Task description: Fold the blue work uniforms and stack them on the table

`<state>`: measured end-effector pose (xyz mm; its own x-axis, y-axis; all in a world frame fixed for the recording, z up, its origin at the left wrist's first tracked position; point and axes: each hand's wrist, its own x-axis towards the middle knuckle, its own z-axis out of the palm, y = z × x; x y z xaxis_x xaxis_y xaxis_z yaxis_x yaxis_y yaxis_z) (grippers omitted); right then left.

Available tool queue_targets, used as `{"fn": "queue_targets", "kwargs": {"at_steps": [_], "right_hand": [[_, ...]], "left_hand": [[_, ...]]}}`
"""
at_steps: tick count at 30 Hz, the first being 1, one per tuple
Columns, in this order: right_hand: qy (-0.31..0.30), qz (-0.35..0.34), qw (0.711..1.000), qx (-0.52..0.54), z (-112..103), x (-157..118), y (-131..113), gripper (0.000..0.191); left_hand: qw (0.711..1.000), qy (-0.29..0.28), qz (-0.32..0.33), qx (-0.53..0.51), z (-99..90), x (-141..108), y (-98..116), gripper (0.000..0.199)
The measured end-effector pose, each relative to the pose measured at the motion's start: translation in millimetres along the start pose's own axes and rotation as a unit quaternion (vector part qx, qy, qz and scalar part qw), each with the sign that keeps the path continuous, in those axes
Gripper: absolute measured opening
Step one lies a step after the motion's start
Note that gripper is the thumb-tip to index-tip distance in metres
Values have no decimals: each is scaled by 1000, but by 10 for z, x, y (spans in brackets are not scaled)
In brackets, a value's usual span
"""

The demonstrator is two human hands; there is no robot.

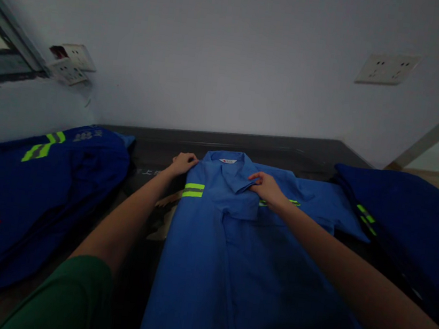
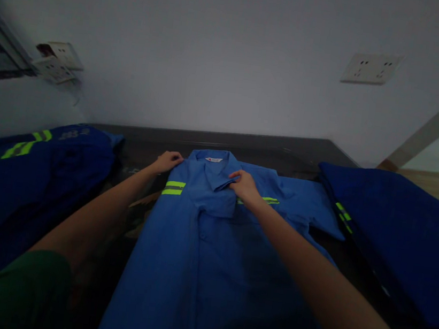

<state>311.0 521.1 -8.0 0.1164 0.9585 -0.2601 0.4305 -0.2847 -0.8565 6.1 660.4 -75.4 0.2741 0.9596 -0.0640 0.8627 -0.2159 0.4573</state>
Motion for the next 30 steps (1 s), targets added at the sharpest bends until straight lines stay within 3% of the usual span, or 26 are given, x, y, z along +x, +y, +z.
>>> {"fn": "queue_targets", "kwargs": {"at_steps": [3,7,10,13,16,20,22,24,28,30], "right_hand": [[-39,27,999,-25,-69,-95,50,32],[0,-107,979,-174,-13,-141,66,31],[26,-173,960,-217,51,-123,54,5],[87,-165,963,-194,1,-54,76,25],[142,-134,971,-136,-129,47,143,24],[150,-90,983,-64,-210,92,230,20],[132,-69,989,-20,-181,25,240,23],[89,-69,994,16,-133,-98,217,39],[-11,-160,987,-18,-84,-366,116,83],[-65,-177,980,-60,-102,-441,78,78]], "left_hand": [[999,27,6,29,65,-50,152,24],[997,53,58,17,99,-52,348,26],[991,52,119,-37,106,-47,408,24],[984,72,150,-57,123,-55,430,21],[984,82,152,-42,162,-60,476,20],[987,103,119,1,224,-53,569,21],[988,120,89,30,241,-57,598,20],[989,121,67,55,248,-71,609,20],[991,92,64,79,233,-113,622,22],[989,95,60,96,195,-134,647,22]]}}
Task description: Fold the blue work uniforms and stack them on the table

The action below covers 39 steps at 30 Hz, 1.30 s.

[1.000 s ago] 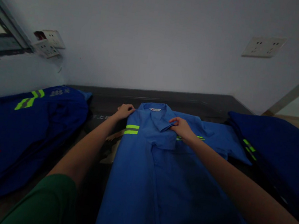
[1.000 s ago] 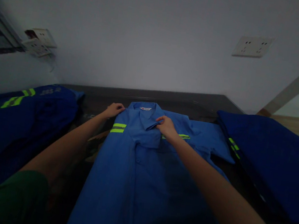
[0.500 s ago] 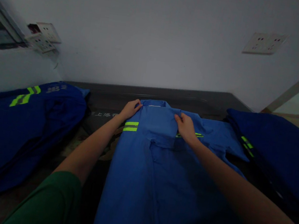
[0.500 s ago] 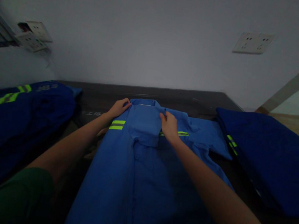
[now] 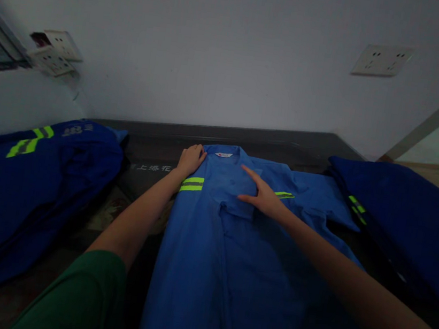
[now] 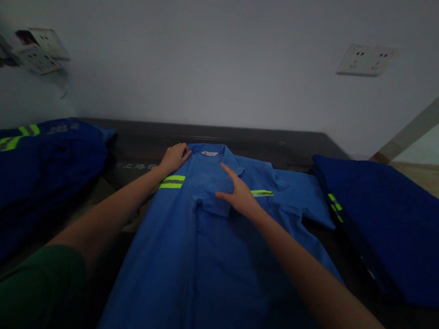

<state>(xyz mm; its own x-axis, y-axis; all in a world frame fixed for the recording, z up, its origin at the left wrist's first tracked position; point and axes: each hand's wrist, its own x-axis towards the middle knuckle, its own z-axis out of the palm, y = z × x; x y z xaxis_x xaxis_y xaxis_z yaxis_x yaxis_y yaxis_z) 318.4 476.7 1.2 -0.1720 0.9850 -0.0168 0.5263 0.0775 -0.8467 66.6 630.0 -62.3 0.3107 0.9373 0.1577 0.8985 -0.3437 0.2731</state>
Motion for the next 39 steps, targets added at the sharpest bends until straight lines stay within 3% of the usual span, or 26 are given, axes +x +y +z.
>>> {"fn": "queue_targets", "kwargs": {"at_steps": [3,6,8,11,14,17,23,27,30,33,39], "right_hand": [[-46,44,998,-24,-61,-32,-12,51],[-16,99,995,-5,-122,-47,30,41],[7,125,992,10,-134,-66,59,40],[22,123,992,35,-102,-112,67,36],[-8,85,996,33,-48,-165,16,34],[-22,36,999,-15,-3,-216,-48,34],[7,43,995,-91,74,-239,12,50],[10,49,995,-88,115,-171,92,54],[24,41,995,-83,175,-138,108,55],[36,41,994,-91,247,-140,111,58],[46,39,995,-85,273,-186,142,56]], "left_hand": [[999,29,13,30,-141,-25,46,24],[998,36,53,18,-317,-148,103,27],[997,4,82,-8,-389,-325,141,28],[990,-92,101,-31,-381,-678,179,40],[982,-172,74,-15,-320,-959,171,55],[980,-196,46,7,-307,-1063,124,56],[979,-201,9,37,-410,-1029,94,57],[988,-121,-31,94,-450,-856,240,47],[993,-68,-58,74,-365,-669,402,47],[988,-97,-113,28,-199,-541,479,55],[973,-85,-213,1,10,-455,288,60]]}}
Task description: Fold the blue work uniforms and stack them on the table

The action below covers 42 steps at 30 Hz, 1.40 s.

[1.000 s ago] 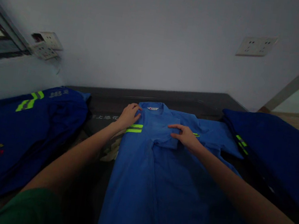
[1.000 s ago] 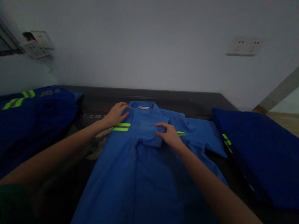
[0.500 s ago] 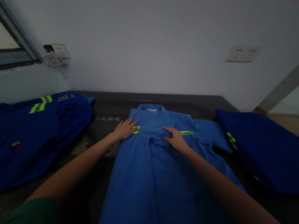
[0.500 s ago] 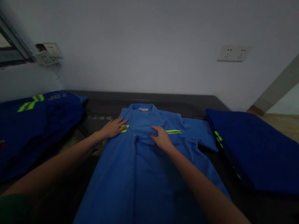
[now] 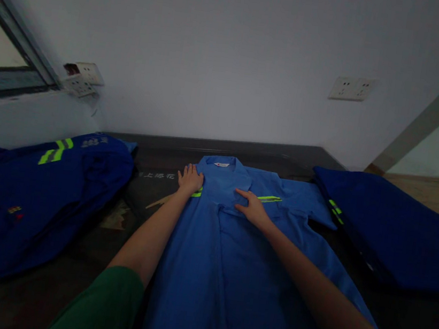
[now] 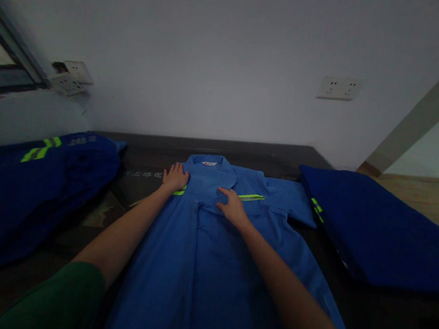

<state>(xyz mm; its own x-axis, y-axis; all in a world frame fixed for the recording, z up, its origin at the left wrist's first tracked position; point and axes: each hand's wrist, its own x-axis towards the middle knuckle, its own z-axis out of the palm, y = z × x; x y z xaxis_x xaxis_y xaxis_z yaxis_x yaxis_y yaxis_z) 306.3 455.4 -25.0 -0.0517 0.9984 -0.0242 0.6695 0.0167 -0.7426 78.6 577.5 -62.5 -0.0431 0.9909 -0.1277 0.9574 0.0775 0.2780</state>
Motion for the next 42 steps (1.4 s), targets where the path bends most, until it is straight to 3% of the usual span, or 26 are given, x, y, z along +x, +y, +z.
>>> {"fn": "queue_targets", "kwargs": {"at_steps": [5,7,8,9,11,14,17,19,21,24,29,36,42], "right_hand": [[16,-8,1000,8,-27,-22,29,42],[20,-14,1000,9,-32,-21,29,39],[19,-15,1000,12,-35,-18,28,39],[17,-14,1000,16,-39,-15,27,38],[10,-9,1000,24,-51,-12,23,39],[3,10,1000,26,-79,-28,3,42],[38,8,999,-9,-115,-79,-69,41],[63,-37,995,-61,-126,-127,-150,32],[36,-101,989,-106,-110,-177,-238,23],[-47,-153,977,-143,-25,-246,-336,25],[-42,-141,964,-221,119,-334,-422,24],[-44,-147,946,-285,144,-289,-725,25],[-53,-68,977,-194,235,-200,-734,16]], "left_hand": [[997,63,-30,22,-137,-18,20,61],[993,111,34,11,-257,-118,92,56],[990,108,95,-11,-322,-185,130,51],[982,77,168,-43,-385,-259,163,46],[943,-53,308,-114,-492,-414,202,36],[870,-216,407,-177,-589,-605,183,26],[847,-276,406,-205,-624,-692,116,23],[838,-306,398,-213,-620,-698,78,24],[835,-312,397,-219,-592,-683,56,26],[832,-295,410,-230,-519,-654,48,21],[823,-298,416,-245,-439,-620,36,16],[819,-309,380,-300,-423,-617,-1,23],[813,-328,401,-265,-421,-591,-23,19]]}}
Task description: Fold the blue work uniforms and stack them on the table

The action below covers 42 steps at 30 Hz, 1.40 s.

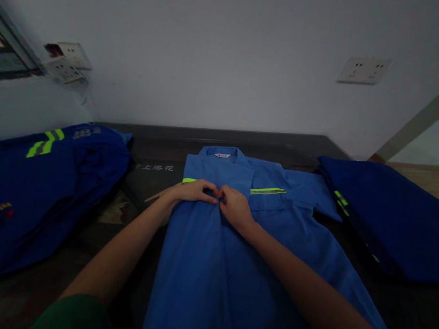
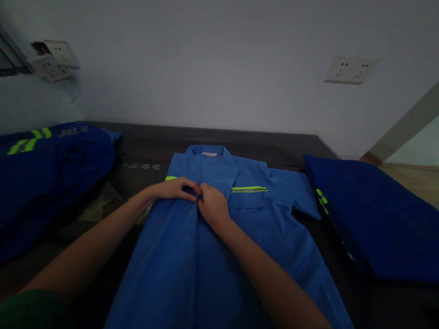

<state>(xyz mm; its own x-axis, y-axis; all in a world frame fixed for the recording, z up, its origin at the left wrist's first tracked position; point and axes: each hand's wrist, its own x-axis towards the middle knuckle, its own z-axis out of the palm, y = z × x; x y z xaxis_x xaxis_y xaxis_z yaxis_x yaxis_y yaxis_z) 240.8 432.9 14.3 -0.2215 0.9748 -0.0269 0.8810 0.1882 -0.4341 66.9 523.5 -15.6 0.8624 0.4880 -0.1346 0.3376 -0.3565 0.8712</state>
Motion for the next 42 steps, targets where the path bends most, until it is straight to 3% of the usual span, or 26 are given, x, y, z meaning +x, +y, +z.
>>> {"fn": "queue_targets", "kwargs": {"at_steps": [4,11,20,31,37,42], "right_hand": [[-4,41,999,29,18,4,58,13],[-18,18,999,-48,-47,-98,-9,21],[-49,21,993,-108,-49,-38,-48,24],[-49,32,996,-69,-44,-137,-6,23],[-19,18,999,34,-45,-185,119,15],[-4,32,992,121,-64,-145,249,15]], "left_hand": [[1000,-10,13,12,-5,11,-13,18],[1000,15,6,-21,-6,5,25,29],[999,23,4,-29,13,12,1,24],[1000,4,-9,4,-11,23,49,16],[1000,15,4,23,41,48,77,13],[995,61,-22,70,134,90,120,15]]}}
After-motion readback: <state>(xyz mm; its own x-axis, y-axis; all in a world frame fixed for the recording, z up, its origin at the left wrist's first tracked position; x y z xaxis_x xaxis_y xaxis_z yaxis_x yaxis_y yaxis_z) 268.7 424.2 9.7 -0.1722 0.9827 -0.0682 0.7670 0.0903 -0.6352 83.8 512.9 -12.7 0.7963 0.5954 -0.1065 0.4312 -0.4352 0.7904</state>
